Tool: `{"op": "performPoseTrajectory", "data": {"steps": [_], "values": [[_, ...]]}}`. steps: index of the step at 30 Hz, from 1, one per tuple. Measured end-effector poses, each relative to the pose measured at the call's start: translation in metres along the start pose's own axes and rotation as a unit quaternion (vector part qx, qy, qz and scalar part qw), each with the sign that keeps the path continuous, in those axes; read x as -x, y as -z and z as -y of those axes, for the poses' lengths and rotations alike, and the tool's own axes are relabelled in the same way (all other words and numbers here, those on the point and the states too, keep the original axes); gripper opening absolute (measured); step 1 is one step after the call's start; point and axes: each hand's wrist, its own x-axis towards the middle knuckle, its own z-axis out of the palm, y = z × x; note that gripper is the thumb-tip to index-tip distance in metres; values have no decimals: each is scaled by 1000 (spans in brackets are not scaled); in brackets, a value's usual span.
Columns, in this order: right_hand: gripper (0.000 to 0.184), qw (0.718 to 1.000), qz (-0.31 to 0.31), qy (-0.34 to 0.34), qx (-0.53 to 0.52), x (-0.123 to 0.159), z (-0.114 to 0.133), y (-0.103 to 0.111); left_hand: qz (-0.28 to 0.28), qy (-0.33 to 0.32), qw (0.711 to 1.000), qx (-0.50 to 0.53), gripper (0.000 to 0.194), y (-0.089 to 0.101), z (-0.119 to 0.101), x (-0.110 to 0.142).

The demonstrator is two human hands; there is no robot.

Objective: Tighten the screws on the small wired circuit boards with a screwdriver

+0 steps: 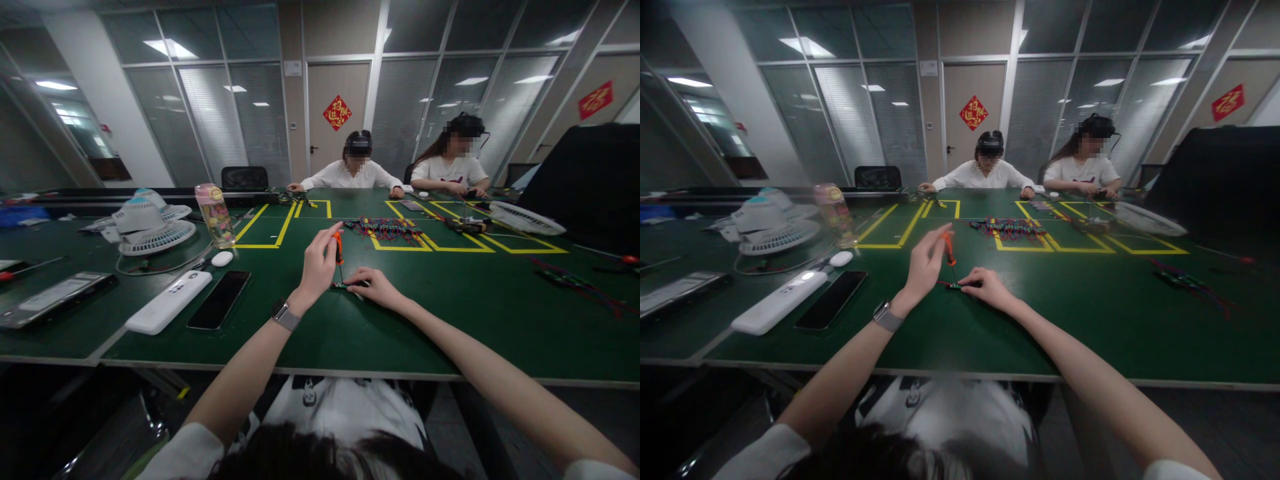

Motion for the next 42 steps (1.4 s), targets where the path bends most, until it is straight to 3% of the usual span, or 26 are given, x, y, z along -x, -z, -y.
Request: {"op": "performPoseTrajectory", "data": {"steps": [7, 15, 22, 29, 36, 42], "values": [[18, 1000, -1, 5, 5, 0, -1, 0, -19, 3, 999, -27, 18, 0, -3, 0], [19, 1000, 8, 5, 5, 0, 0, 1, 13, -5, 1000, -16, 32, 1, 1, -1], [19, 1000, 8, 3, -2, 0, -2, 0, -41, -8, 997, -69, 20, 1, -1, 0], [19, 1000, 6, 7, -5, 0, -2, 1, 15, -36, 999, -36, 34, 0, -2, 1], [18, 1000, 4, 2, 3, 0, -1, 0, -34, -32, 995, -84, 19, -1, -1, 3], [18, 1000, 3, 7, 7, 0, 1, 0, 12, -44, 998, -47, 33, 1, -1, 2]]}}
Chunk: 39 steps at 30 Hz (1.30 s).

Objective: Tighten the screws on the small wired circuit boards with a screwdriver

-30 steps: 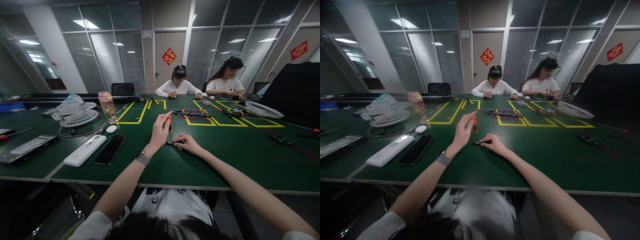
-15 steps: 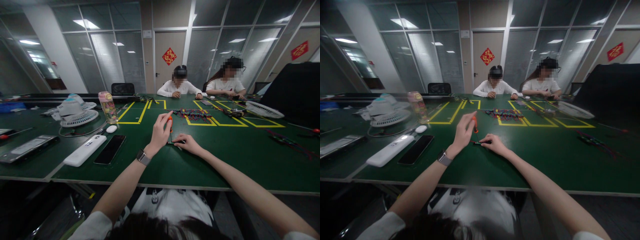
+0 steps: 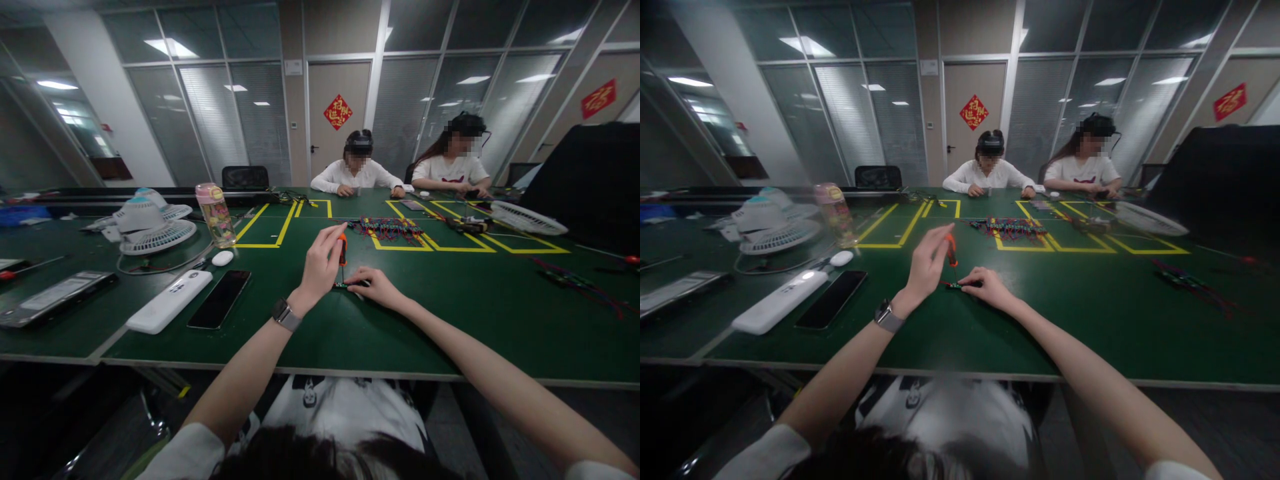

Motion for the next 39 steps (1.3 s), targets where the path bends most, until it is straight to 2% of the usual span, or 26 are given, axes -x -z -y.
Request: {"op": "performPoseTrajectory", "data": {"steps": [2, 8, 15, 18, 22, 25, 30, 36, 39], "values": [[18, 1000, -1, -2, 1, 0, 0, 0, -1, -7, 1000, 9, 31, -1, -1, 0], [18, 1000, 1, -1, -3, 0, 0, 0, -57, 7, 998, -33, 18, -2, -1, 1], [18, 1000, 4, -3, -2, 0, 1, 1, -9, 2, 1000, 24, 33, -1, -1, 1], [18, 1000, 3, -3, 0, 0, 2, 1, -35, -8, 999, 18, 25, -2, -3, 1], [18, 1000, -1, -2, 2, 0, 2, 1, -76, 15, 997, -22, 16, -2, -3, 0], [19, 1000, 1, -3, 5, 0, 1, 1, -53, 30, 998, -8, 22, -1, 0, 0], [18, 1000, 1, 3, 6, 0, -1, -1, 7, 19, 998, 57, 33, -2, 2, 0], [18, 1000, -1, -4, 4, 0, -1, -1, -46, 31, 998, 0, 17, -4, 1, 0], [18, 1000, 1, -6, 2, 0, -1, 0, -47, 50, 997, -18, 21, -4, 3, 0]]}}
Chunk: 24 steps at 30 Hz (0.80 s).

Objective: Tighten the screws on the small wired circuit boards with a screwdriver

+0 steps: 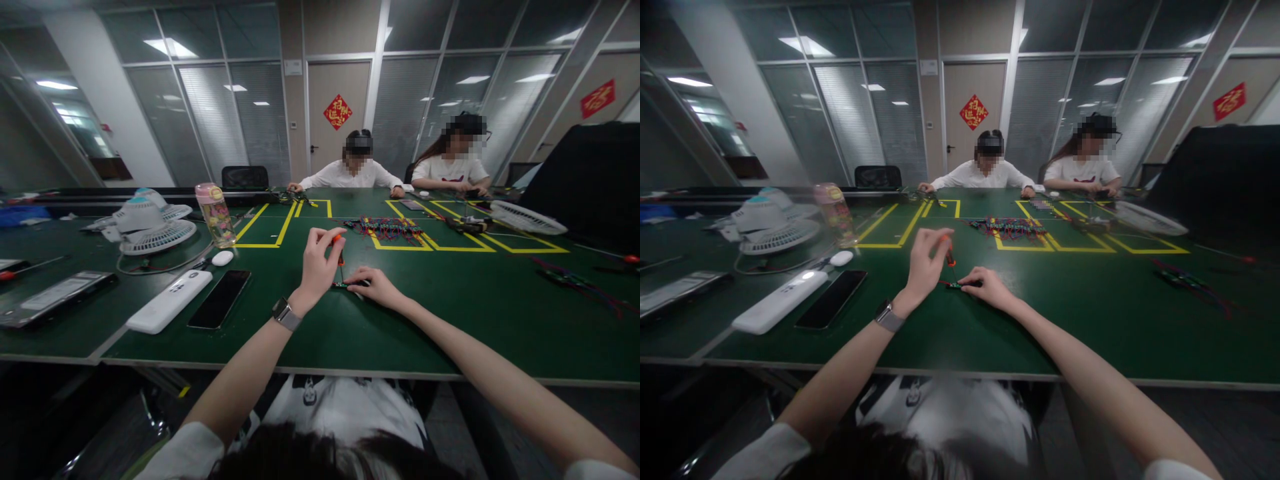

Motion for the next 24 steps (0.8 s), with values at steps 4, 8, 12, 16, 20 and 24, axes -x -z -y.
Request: {"op": "performPoseTrajectory", "data": {"steps": [4, 8, 12, 16, 20, 24], "values": [[19, 1000, 3, 3, -4, 0, -1, 0, 31, -4, 999, 31, 33, 0, 1, -1], [18, 1000, 0, 6, -3, 0, -1, 0, 35, -9, 998, 47, 28, 1, -2, -1], [18, 1000, -2, 4, -4, 0, 0, 0, 10, 5, 1000, 26, 20, 2, -2, -1], [19, 1000, -2, 2, -5, 0, 0, 0, 29, 14, 999, 38, 31, 1, 0, -1], [18, 1000, -4, 7, -10, 0, 0, 0, 53, -7, 997, 59, 34, 1, 0, -1], [19, 1000, -2, 7, -7, 0, 0, 0, 26, -2, 999, 29, 23, 2, -3, -1]]}}
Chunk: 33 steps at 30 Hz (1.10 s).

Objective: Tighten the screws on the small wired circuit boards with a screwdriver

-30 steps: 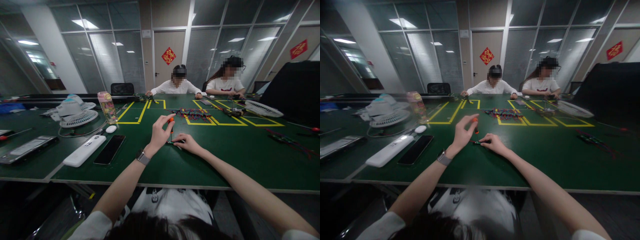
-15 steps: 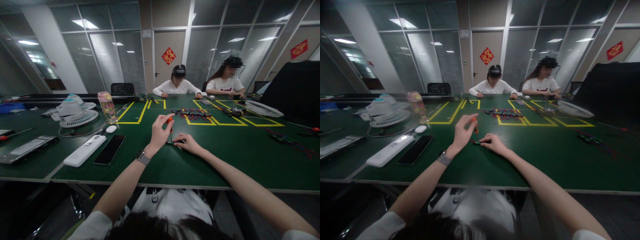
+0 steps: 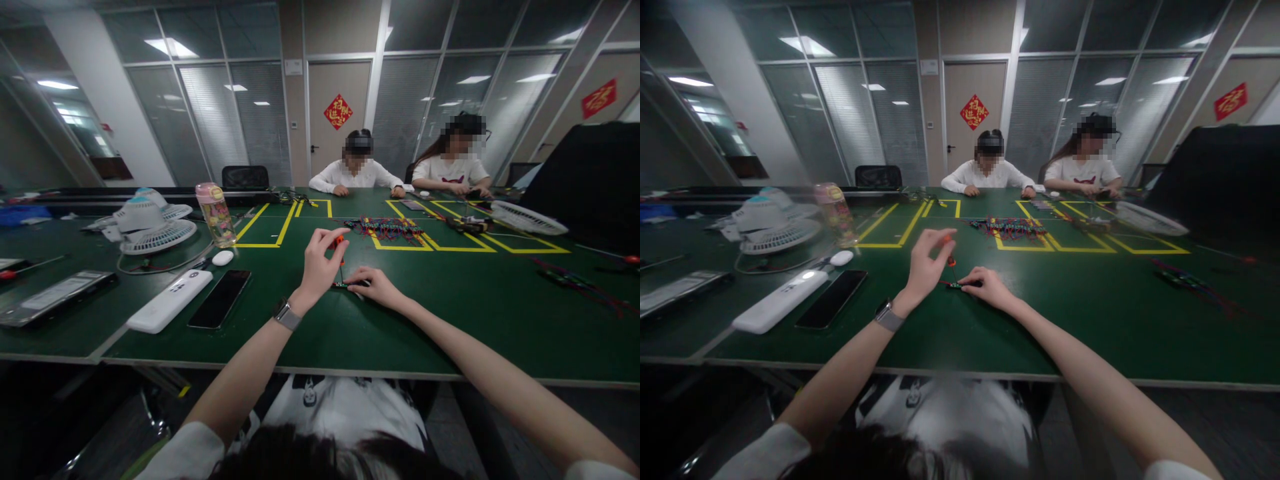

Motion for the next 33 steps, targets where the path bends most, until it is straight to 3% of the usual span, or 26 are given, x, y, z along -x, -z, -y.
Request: {"op": "performPoseTrajectory", "data": {"steps": [4, 10, 16, 24, 33], "values": [[19, 1000, 2, -2, 2, 0, 1, 1, -15, 9, 1000, -11, 24, 0, 1, 1], [19, 1000, 7, -1, 5, 0, 1, 1, 27, -11, 999, 24, 31, 0, 3, 0], [19, 1000, 3, -2, 1, 0, 0, 1, -22, 6, 999, -23, 20, 2, 1, 0], [19, 1000, 1, 1, 4, 0, -1, 0, 18, -5, 1000, 24, 34, 0, 4, 0], [19, 1000, 2, -3, 2, 0, 0, 0, -19, -3, 1000, -11, 23, 1, 1, 0]]}}
